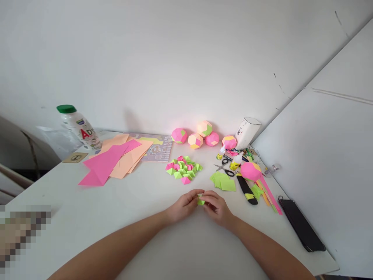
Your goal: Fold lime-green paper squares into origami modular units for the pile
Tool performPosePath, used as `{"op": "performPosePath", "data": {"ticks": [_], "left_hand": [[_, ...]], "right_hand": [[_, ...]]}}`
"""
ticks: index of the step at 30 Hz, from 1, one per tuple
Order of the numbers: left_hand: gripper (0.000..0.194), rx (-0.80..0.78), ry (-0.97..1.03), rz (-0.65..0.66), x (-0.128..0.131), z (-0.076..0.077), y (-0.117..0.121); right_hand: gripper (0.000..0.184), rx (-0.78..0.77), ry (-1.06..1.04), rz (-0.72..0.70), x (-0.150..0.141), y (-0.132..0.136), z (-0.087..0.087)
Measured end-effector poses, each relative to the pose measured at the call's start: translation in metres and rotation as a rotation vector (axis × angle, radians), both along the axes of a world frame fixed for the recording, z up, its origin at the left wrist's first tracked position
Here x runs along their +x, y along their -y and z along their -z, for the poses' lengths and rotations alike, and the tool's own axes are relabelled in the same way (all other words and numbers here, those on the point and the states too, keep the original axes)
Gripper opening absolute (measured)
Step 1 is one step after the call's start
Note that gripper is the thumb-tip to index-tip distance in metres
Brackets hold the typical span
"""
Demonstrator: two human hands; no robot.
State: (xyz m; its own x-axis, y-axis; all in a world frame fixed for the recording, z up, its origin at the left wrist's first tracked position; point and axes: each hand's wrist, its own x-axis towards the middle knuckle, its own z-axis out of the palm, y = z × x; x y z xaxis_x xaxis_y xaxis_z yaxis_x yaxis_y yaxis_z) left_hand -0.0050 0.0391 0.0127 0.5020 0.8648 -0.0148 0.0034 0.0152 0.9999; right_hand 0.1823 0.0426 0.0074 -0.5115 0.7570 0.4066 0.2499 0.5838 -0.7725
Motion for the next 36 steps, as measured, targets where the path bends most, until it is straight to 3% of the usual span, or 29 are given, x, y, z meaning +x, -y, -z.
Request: {"op": "performPosePath", "data": {"ticks": [5, 12, 18, 27, 36], "left_hand": [[0.052, -0.084, 0.010, -0.054, 0.003, 0.002, 0.000], [0.032, 0.021, -0.014, -0.150, 0.002, 0.000, 0.000], [0.029, -0.043, -0.040, -0.216, 0.006, 0.003, -0.001], [0.026, -0.053, -0.040, -0.226, 0.011, 0.000, -0.001], [0.025, -0.039, -0.041, -0.201, 0.010, 0.004, -0.002]], "right_hand": [[0.019, -0.084, -0.062, 0.057, 0.001, -0.002, 0.003], [0.027, -0.424, -0.111, 0.122, 0.001, -0.003, -0.001], [0.027, -0.575, -0.206, 0.141, 0.002, -0.005, 0.001], [0.020, -0.610, -0.203, 0.122, 0.005, -0.008, 0.003], [0.017, -0.515, -0.228, 0.132, 0.003, -0.009, -0.004]]}}
